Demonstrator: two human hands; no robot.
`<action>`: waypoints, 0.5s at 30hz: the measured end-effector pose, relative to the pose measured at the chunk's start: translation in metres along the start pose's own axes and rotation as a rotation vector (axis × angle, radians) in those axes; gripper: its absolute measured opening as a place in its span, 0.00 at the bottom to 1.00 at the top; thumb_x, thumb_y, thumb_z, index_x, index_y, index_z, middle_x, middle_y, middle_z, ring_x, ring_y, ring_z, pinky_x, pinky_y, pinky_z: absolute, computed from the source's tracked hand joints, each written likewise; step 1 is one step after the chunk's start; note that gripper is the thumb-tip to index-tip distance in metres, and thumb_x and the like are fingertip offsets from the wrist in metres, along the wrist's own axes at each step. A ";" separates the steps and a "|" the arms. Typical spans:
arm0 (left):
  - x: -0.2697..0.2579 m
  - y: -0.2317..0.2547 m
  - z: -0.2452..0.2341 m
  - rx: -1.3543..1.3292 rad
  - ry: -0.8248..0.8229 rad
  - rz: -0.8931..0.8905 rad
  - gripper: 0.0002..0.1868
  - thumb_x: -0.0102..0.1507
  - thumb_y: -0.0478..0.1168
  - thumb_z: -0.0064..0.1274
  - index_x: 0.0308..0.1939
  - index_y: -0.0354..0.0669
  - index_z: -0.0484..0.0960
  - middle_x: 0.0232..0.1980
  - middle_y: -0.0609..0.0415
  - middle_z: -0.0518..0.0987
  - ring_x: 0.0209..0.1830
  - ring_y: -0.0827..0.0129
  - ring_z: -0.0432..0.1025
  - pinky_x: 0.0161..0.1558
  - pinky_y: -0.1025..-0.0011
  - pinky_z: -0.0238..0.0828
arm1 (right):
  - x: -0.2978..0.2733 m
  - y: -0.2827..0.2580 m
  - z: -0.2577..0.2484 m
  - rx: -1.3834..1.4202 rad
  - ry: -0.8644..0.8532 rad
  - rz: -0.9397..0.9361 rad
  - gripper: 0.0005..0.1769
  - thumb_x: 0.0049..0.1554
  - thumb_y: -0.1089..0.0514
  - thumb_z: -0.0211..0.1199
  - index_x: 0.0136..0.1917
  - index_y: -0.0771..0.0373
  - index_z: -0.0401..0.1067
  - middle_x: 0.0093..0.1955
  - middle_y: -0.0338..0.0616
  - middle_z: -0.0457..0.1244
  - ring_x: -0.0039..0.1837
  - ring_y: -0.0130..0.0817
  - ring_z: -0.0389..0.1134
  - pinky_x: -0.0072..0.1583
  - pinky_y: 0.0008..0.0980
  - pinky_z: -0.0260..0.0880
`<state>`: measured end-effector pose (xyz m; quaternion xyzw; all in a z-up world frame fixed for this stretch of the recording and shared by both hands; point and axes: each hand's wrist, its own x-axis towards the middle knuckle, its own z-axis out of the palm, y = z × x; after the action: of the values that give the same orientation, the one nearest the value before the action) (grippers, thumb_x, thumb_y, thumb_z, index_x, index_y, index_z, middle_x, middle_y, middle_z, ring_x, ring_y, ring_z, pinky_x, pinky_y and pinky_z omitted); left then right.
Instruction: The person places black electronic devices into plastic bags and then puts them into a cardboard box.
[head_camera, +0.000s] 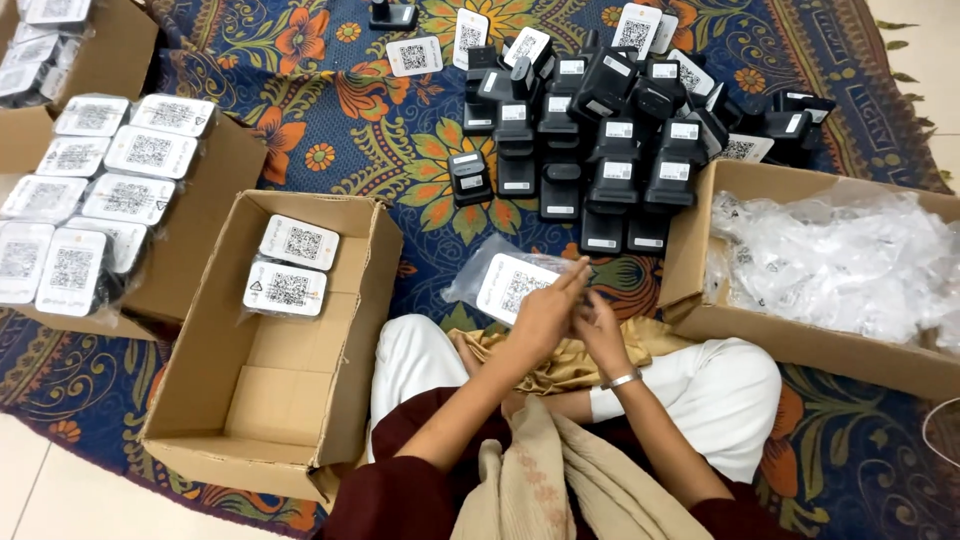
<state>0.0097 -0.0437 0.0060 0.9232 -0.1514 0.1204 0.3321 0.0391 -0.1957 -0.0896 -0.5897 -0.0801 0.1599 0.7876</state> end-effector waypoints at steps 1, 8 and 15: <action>0.002 0.006 0.000 0.001 0.002 0.001 0.40 0.52 0.24 0.51 0.71 0.40 0.66 0.78 0.54 0.63 0.46 0.46 0.78 0.44 0.55 0.77 | 0.005 0.018 -0.009 -0.001 -0.001 -0.002 0.22 0.57 0.63 0.58 0.65 0.61 0.63 0.57 0.36 0.68 0.57 0.24 0.69 0.54 0.24 0.74; -0.001 0.024 0.018 0.075 0.006 0.063 0.37 0.56 0.24 0.47 0.71 0.36 0.66 0.80 0.54 0.60 0.41 0.46 0.78 0.39 0.56 0.76 | 0.034 0.034 -0.002 -0.652 0.255 -0.081 0.17 0.63 0.52 0.63 0.55 0.69 0.69 0.46 0.48 0.66 0.46 0.35 0.64 0.47 0.37 0.66; -0.007 0.018 0.023 -0.031 -0.007 -0.062 0.42 0.56 0.22 0.46 0.76 0.34 0.58 0.82 0.48 0.56 0.40 0.39 0.77 0.43 0.51 0.75 | 0.081 0.057 -0.004 -0.877 0.324 -0.266 0.30 0.53 0.42 0.70 0.50 0.73 0.69 0.42 0.57 0.66 0.43 0.55 0.65 0.45 0.50 0.67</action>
<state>0.0000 -0.0703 -0.0031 0.9227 -0.1256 0.1041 0.3494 0.1070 -0.1563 -0.1505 -0.8678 -0.0912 -0.0848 0.4810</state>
